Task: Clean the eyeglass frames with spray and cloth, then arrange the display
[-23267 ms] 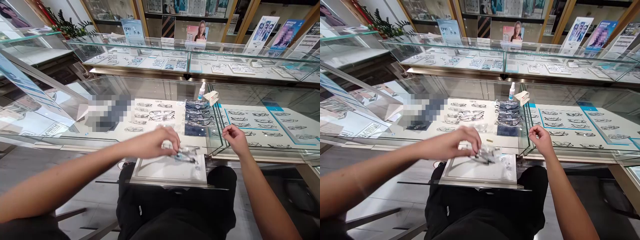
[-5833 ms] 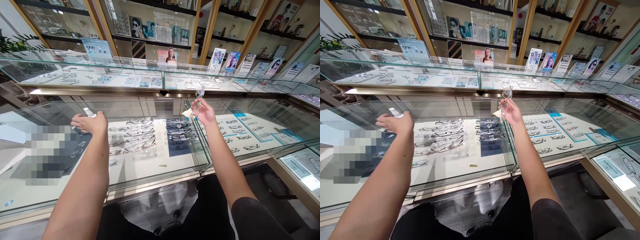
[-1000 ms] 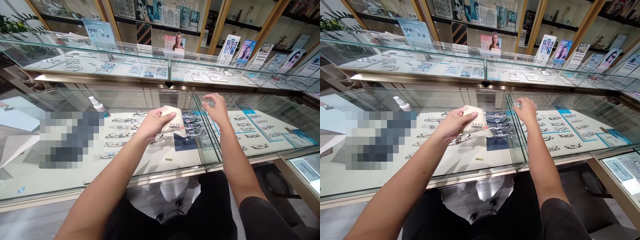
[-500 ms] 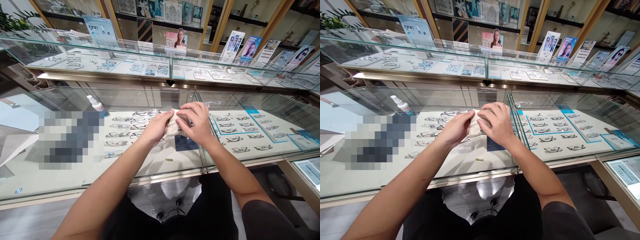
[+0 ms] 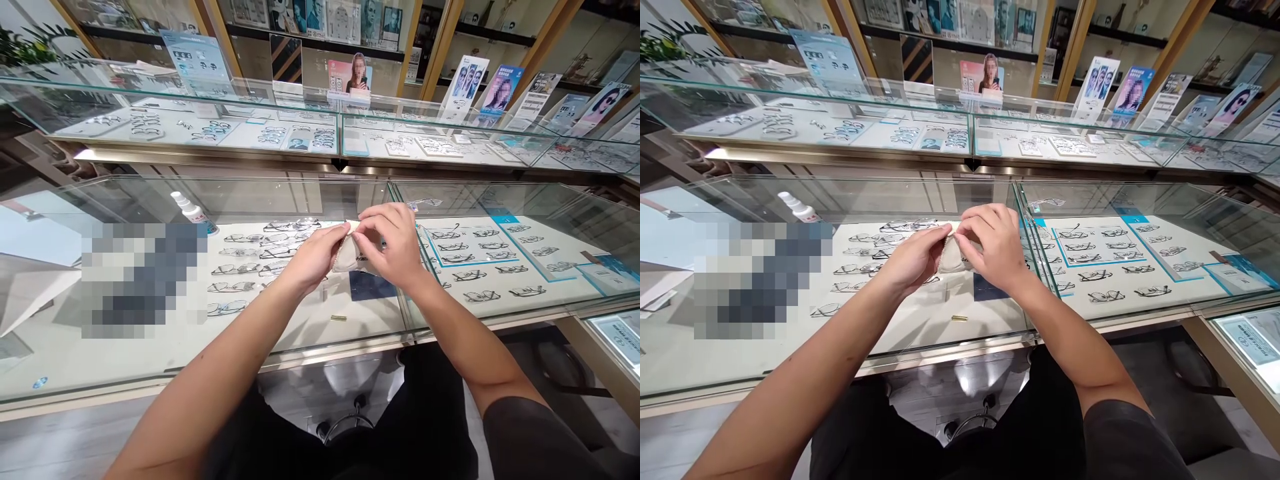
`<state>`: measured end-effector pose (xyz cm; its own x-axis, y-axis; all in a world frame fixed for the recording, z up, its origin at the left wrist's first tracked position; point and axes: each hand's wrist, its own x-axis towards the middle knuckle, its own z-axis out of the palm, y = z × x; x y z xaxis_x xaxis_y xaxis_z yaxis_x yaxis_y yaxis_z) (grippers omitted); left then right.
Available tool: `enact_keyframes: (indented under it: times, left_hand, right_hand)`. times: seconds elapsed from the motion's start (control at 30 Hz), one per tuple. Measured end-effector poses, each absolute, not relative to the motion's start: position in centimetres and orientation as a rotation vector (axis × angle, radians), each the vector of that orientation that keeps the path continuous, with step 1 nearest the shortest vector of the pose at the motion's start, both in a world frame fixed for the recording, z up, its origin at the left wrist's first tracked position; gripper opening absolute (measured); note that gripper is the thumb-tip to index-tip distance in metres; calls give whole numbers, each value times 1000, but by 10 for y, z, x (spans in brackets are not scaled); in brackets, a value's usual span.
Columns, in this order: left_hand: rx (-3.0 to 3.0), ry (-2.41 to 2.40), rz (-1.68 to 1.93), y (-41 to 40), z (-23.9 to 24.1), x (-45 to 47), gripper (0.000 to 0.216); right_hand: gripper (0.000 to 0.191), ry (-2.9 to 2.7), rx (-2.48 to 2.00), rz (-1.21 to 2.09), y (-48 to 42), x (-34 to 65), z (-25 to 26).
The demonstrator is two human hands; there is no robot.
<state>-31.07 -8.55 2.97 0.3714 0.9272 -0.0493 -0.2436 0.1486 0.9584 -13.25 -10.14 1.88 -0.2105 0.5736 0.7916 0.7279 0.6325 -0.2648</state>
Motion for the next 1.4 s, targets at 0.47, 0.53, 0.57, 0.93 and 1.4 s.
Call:
enact_keyframes:
  times: [0.47,0.53,0.57,0.93,1.4]
  left_hand:
    - [1555,900,917,-85,29,-320,38]
    - [1579,911,914,-86,32,-319,38]
    - [1586,912,915,-87,33,-319,38]
    - [1777,740,878,-86,33,-321,28]
    - [1545,832,943,-76,33,-331,42]
  right_hand:
    - [12,-1811,-1044,88,-106,-131,27]
    - [12,-1810,-1052,94,-106,-132,27]
    - [13,-1807,-1051,95,-106,-132,27]
    - [9,-1840,-1019,220,-101,-127,22]
    - [25,-1545,-930,489,-92,-122,17]
